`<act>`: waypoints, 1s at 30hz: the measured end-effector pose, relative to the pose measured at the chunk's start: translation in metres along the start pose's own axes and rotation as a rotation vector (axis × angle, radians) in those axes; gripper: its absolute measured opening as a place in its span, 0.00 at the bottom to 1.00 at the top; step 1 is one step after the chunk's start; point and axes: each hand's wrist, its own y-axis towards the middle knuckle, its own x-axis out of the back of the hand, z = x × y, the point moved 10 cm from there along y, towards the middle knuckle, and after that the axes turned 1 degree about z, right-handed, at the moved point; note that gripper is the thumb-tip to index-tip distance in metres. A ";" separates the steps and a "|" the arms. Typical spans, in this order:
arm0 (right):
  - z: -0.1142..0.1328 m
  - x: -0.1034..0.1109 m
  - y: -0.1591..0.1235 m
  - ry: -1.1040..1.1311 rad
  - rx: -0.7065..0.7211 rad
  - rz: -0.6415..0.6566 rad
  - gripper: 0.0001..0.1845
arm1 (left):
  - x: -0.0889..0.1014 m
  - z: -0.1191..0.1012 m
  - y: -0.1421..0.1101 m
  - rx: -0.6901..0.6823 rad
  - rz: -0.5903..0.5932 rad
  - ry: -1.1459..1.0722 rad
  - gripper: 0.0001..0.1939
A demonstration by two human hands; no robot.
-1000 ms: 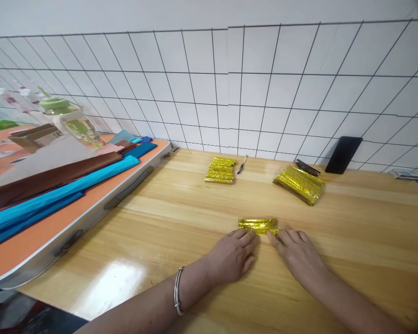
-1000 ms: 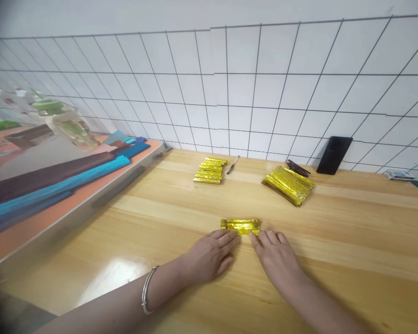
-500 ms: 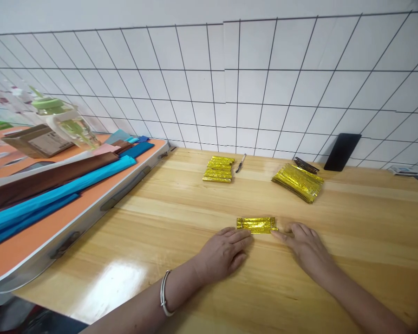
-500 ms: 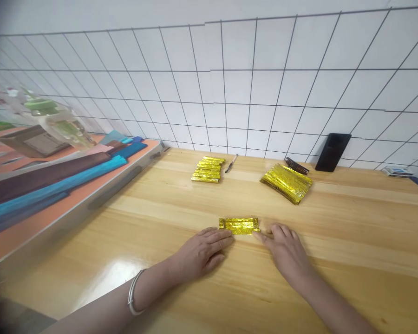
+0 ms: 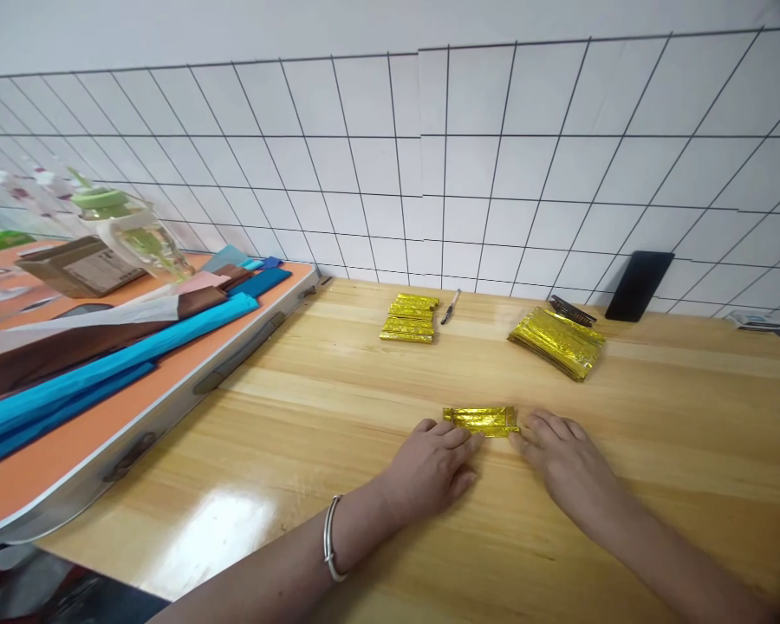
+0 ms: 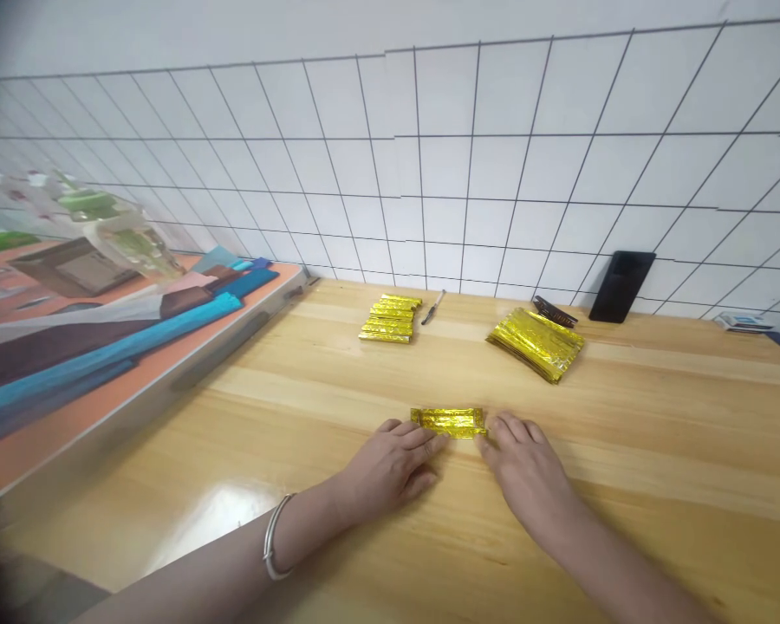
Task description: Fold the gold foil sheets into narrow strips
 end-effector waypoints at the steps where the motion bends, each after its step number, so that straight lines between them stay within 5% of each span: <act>1: 0.005 0.002 0.004 -0.007 0.012 -0.002 0.21 | -0.001 -0.001 0.003 0.008 0.002 0.025 0.23; 11: 0.044 -0.012 0.019 -0.086 0.101 -0.037 0.21 | -0.004 -0.010 0.012 0.002 0.001 0.155 0.14; 30: 0.019 -0.022 0.001 -0.021 0.118 -0.011 0.26 | -0.006 0.007 -0.009 0.019 -0.009 0.143 0.17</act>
